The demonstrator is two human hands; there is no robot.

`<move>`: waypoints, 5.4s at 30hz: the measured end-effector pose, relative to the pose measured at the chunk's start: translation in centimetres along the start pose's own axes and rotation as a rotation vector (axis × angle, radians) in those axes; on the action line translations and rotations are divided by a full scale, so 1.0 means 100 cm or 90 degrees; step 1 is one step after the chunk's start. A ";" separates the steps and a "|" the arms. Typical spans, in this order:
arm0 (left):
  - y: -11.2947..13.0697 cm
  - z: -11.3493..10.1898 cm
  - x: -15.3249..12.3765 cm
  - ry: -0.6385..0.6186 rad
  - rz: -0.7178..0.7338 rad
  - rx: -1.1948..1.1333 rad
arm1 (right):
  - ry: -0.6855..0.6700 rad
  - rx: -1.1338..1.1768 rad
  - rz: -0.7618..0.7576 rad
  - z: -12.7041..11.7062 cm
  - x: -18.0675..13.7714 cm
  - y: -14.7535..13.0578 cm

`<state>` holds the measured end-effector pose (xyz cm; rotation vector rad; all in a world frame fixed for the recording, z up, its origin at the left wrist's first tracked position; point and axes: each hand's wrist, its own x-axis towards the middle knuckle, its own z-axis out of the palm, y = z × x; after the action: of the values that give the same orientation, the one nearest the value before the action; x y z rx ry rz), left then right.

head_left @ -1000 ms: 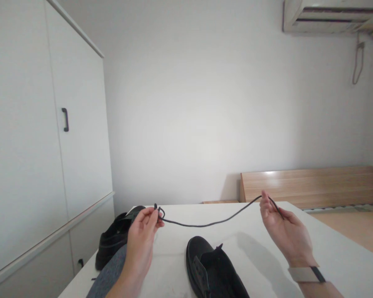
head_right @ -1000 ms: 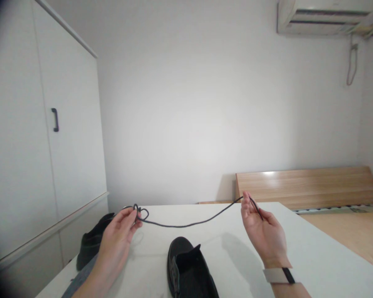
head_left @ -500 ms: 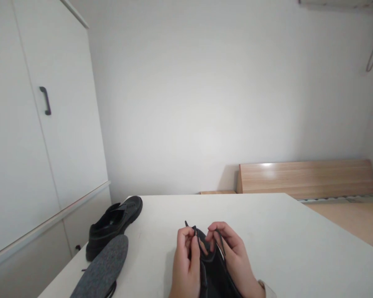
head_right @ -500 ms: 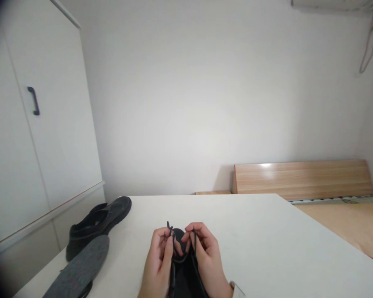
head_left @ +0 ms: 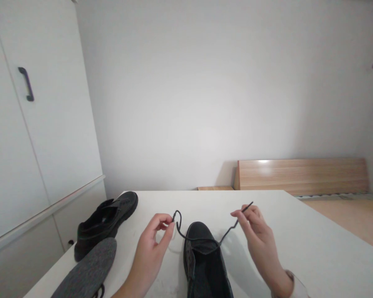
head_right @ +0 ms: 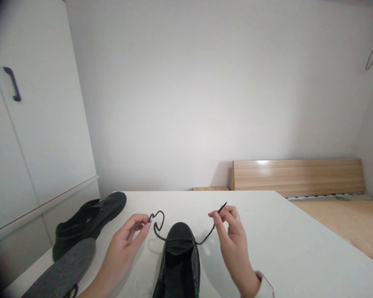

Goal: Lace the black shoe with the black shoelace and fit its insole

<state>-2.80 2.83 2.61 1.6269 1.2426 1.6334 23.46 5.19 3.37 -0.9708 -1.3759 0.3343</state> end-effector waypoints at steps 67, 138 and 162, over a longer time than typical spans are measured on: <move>0.008 0.003 -0.012 -0.264 0.052 0.188 | -0.515 -0.175 0.003 0.000 -0.005 -0.011; 0.024 0.032 0.049 -0.476 -0.037 0.262 | -0.313 0.179 0.131 0.011 0.016 -0.125; 0.010 0.038 0.065 -0.575 -0.077 0.138 | -0.063 0.174 -0.288 -0.007 0.060 -0.251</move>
<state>0.09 8.91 6.15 2.0169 0.9969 0.5382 17.29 -5.58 25.98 -0.4055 -1.5480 0.2218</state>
